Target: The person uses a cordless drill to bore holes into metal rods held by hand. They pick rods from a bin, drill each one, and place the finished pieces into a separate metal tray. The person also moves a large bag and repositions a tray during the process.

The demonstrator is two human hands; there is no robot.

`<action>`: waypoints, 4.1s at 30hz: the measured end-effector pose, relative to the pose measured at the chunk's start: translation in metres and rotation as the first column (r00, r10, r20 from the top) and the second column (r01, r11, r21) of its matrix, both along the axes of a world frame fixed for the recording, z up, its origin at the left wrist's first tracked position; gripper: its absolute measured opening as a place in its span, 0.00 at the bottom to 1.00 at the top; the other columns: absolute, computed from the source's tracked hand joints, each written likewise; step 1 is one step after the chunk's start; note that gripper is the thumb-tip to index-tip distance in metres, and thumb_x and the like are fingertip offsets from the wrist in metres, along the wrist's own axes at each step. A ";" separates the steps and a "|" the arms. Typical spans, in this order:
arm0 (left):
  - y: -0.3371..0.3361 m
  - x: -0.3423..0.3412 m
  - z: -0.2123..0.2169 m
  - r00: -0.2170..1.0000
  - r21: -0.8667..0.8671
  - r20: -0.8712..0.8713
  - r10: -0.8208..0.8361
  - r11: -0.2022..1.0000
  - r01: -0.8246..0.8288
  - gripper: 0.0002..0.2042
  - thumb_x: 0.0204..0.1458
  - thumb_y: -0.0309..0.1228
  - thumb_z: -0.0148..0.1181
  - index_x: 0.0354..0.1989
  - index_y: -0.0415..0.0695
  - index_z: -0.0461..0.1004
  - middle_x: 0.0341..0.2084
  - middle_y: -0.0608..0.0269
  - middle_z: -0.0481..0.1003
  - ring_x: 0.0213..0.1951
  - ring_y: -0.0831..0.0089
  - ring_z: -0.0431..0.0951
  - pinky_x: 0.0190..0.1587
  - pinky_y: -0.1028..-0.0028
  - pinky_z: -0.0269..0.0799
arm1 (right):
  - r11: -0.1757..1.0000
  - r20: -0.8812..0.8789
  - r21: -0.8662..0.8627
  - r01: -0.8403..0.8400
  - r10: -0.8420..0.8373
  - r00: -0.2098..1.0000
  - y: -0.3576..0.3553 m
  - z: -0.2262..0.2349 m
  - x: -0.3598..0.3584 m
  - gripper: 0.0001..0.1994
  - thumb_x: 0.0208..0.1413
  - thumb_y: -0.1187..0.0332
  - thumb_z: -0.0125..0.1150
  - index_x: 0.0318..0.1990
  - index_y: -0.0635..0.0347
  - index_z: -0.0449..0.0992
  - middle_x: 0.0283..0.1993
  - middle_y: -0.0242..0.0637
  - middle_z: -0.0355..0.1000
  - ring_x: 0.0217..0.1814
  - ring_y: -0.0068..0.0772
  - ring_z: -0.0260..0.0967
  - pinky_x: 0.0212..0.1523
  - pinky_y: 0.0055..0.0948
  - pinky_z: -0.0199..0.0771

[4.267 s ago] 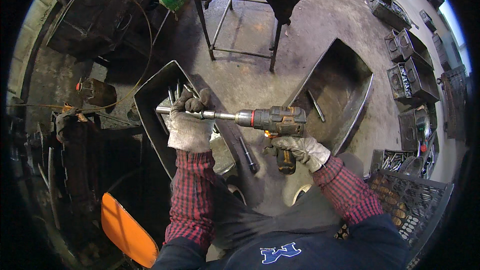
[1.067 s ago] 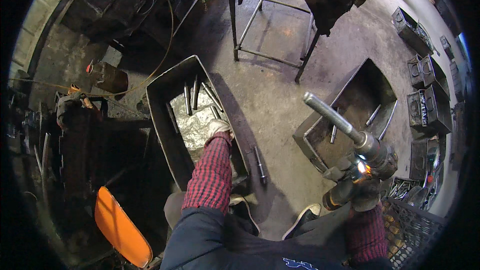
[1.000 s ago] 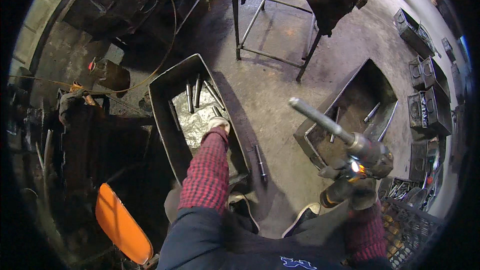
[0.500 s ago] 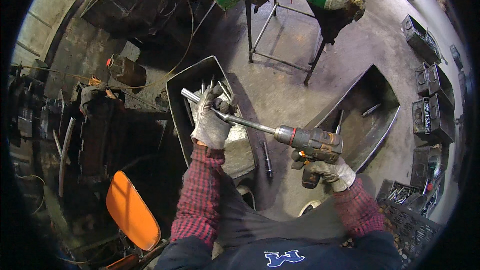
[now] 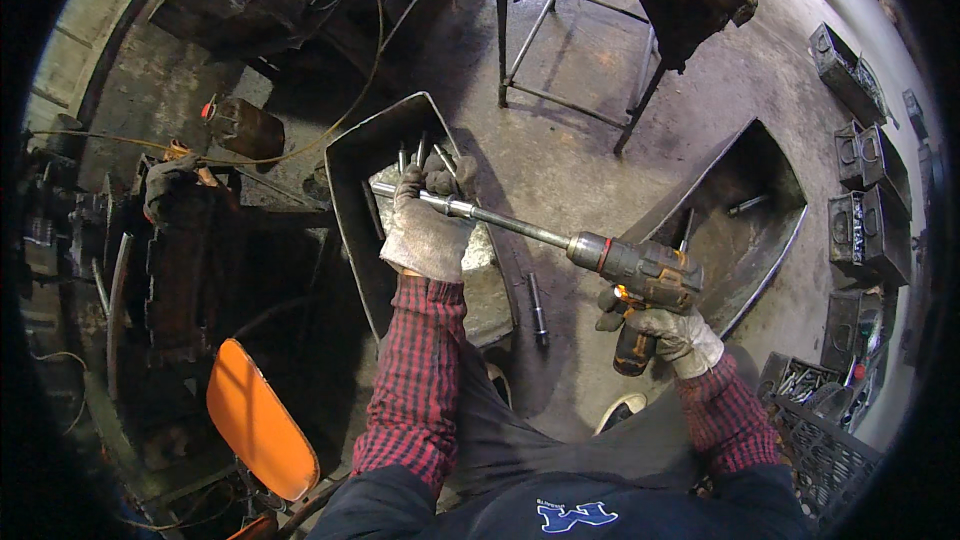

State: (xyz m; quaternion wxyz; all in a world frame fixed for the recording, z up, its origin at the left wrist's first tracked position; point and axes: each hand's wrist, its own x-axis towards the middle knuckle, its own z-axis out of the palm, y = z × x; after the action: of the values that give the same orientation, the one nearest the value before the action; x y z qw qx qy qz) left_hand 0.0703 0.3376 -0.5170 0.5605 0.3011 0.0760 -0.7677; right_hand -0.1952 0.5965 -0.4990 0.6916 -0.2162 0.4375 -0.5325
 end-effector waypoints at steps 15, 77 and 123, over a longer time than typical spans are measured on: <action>-0.005 -0.008 0.002 0.982 -0.004 -0.189 0.020 1.000 -0.022 0.07 0.65 0.27 0.52 0.42 0.39 0.77 0.18 0.74 0.58 0.19 0.78 0.59 0.41 0.66 0.82 | 0.973 0.105 0.198 0.117 -0.140 0.985 0.009 0.010 0.008 0.25 0.58 0.72 0.71 0.63 0.65 0.73 0.47 0.45 0.80 0.47 0.47 0.84 0.52 0.48 0.88; 0.032 -0.067 0.037 0.987 -0.037 -0.133 -0.090 0.996 0.086 0.09 0.67 0.24 0.55 0.32 0.41 0.67 0.17 0.74 0.53 0.16 0.78 0.56 0.62 0.56 0.81 | 0.971 0.169 0.190 0.143 -0.176 0.970 0.015 -0.008 0.014 0.27 0.59 0.73 0.68 0.65 0.68 0.71 0.47 0.43 0.82 0.43 0.47 0.85 0.54 0.55 0.87; 0.045 -0.058 0.024 0.994 -0.076 -0.009 -0.106 0.992 0.105 0.09 0.72 0.26 0.45 0.40 0.38 0.72 0.21 0.76 0.60 0.23 0.81 0.61 0.45 0.77 0.79 | 0.937 -0.621 -0.297 -0.186 -0.042 0.783 0.009 -0.023 -0.015 0.37 0.57 0.69 0.77 0.73 0.53 0.65 0.67 0.35 0.72 0.65 0.32 0.73 0.65 0.36 0.78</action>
State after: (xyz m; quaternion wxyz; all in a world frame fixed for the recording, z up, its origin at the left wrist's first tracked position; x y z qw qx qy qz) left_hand 0.0128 0.3821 -0.4934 0.5296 0.2784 0.0348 -0.8005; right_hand -0.2102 0.6055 -0.5221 0.4817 -0.5119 0.5316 -0.4725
